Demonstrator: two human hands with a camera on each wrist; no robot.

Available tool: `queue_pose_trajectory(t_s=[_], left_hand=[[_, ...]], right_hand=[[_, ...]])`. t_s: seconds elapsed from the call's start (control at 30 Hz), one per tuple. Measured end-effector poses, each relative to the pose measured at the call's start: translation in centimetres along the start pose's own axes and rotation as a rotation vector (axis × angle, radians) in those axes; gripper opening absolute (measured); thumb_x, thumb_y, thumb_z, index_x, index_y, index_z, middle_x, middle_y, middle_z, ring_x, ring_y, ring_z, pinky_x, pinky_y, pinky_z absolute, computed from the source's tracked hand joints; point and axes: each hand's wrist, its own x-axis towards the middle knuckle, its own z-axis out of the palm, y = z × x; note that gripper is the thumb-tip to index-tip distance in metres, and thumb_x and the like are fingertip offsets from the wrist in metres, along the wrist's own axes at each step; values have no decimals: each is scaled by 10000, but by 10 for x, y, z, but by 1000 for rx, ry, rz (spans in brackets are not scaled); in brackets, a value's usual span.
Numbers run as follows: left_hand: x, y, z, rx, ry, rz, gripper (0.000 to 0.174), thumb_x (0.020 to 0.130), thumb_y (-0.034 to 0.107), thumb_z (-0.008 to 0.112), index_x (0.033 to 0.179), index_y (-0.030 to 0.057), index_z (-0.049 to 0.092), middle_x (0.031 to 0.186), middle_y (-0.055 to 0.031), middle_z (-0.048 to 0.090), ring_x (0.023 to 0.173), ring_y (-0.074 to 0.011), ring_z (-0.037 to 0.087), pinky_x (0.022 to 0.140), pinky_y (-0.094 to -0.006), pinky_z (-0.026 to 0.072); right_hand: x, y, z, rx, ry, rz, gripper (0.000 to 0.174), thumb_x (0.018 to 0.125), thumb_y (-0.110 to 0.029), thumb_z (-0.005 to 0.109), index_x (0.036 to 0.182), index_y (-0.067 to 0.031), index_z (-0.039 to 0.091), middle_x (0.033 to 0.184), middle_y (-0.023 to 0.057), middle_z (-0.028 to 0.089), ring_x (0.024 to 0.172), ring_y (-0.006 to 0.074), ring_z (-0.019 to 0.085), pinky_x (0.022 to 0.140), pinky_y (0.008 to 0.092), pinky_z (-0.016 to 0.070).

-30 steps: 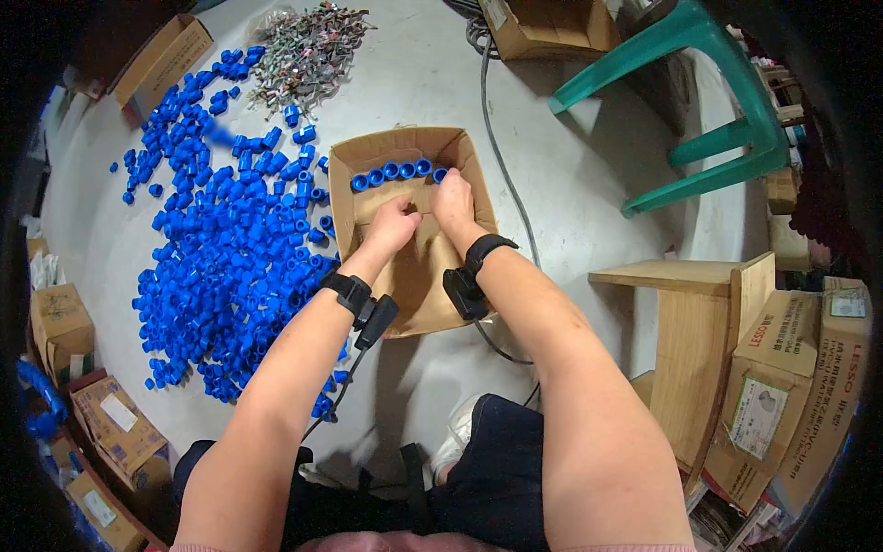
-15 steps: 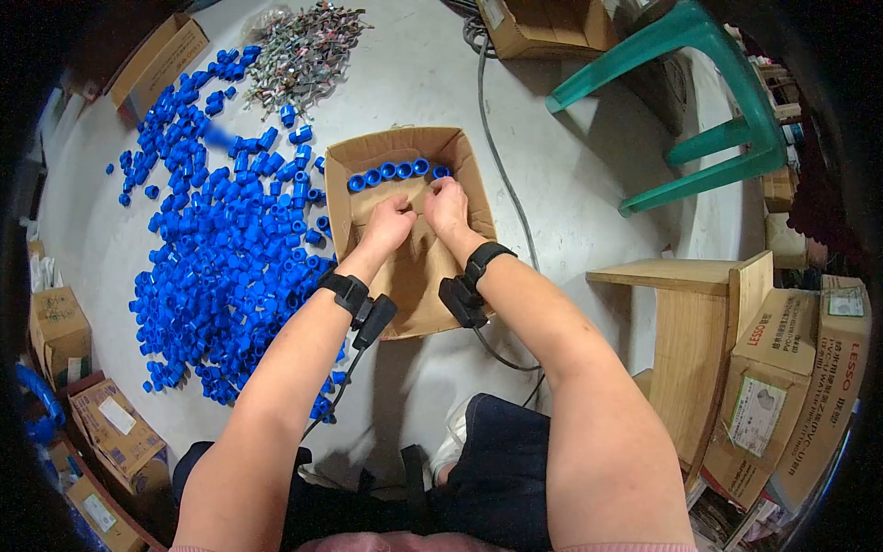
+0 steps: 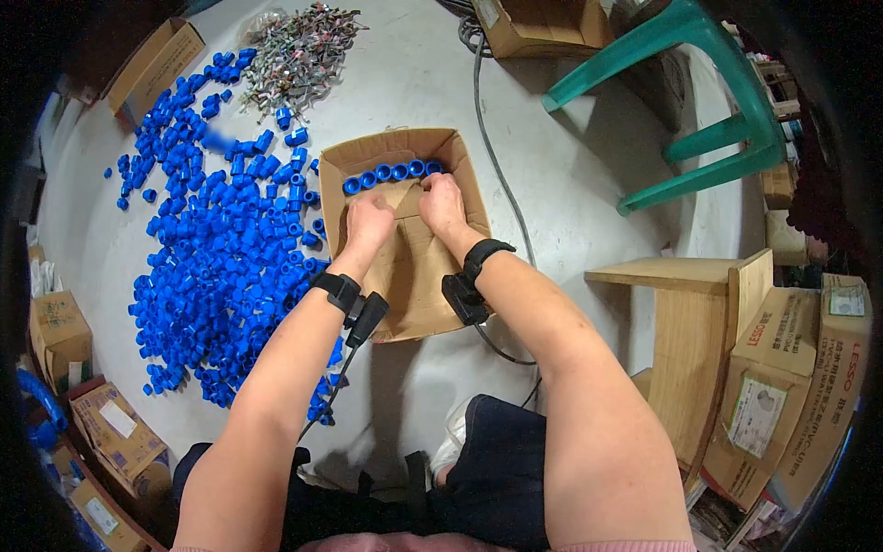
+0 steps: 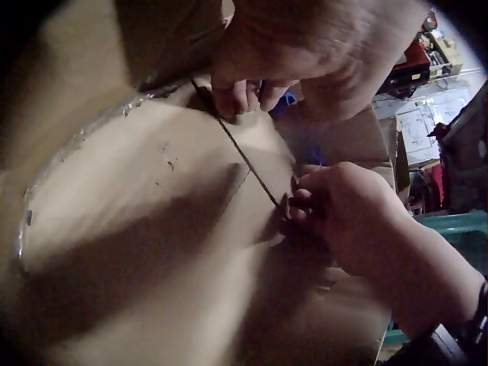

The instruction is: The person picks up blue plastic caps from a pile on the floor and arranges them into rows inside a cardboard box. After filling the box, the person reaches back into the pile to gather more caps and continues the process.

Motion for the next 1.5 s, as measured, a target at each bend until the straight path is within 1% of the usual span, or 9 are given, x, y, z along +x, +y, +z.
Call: queue_pose_trajectory(t_s=[0.1,0.33,0.4,0.53,0.6,0.9,1.1,1.2,1.5], left_hand=[[1,2,-2,51,75,27,361,696,118,542,1027,-26,546,1069,-245,488,999,-360,484,871,-401,392],[-1,7,-5,52,84,-4,395,707,128,538,1076,-11,515,1091,-228,467,1032,-346,457,888,-399,376],[-1,7,-6,40,75,0,387,708,130,539,1069,-8,523,1088,-223,473,1022,-349,463,883,-402,379],[-1,6,-6,31,62,-4,369,709,128,542,1055,0,539,1088,-219,479,1014,-349,469,877,-407,385],[-1,5,-5,45,85,34,349,708,121,544,1040,11,554,1079,-219,488,1007,-348,475,870,-409,391],[-3,5,-5,72,109,5,308,710,116,551,996,1,558,1043,-202,499,989,-344,482,855,-409,404],[-8,14,-9,95,105,-72,370,718,118,549,1059,-16,491,1119,-187,430,1029,-341,451,855,-413,408],[-8,11,-4,101,170,-53,382,721,121,548,1072,-12,477,1124,-185,421,1045,-337,438,856,-414,407],[-10,13,-6,115,124,-59,381,720,123,551,1068,-13,476,1094,-184,431,1031,-338,440,842,-418,412]], right_hand=[[-3,-2,-1,-44,-10,7,260,697,-9,483,940,5,574,1022,216,516,968,347,505,855,387,407],[-8,-6,-2,-108,30,-53,308,717,-24,467,1012,1,549,1090,219,471,1018,357,475,880,396,396],[-10,-9,-4,-131,-44,30,314,723,-31,460,1025,-1,542,1104,214,462,1024,357,472,883,402,393],[-13,-9,-5,-145,-27,28,316,731,-43,456,1036,-6,532,1109,208,455,1029,352,468,884,412,390],[-14,-10,-5,-165,8,-66,321,734,-50,456,1046,-11,522,1110,196,454,1032,346,465,877,416,392],[-16,-13,-10,-175,-48,-38,304,741,-53,449,1032,-17,528,1088,183,467,1024,340,468,868,412,396],[-15,-10,-8,-170,-45,-43,297,739,-42,447,1023,-8,530,1078,191,471,1020,350,467,870,416,394],[-15,-11,-8,-171,-48,-46,298,734,-35,452,1020,-5,529,1080,195,467,1020,352,466,875,414,391],[-17,-11,-7,-158,7,-67,339,713,-17,460,1047,16,511,1107,207,446,1035,357,455,880,408,390]])
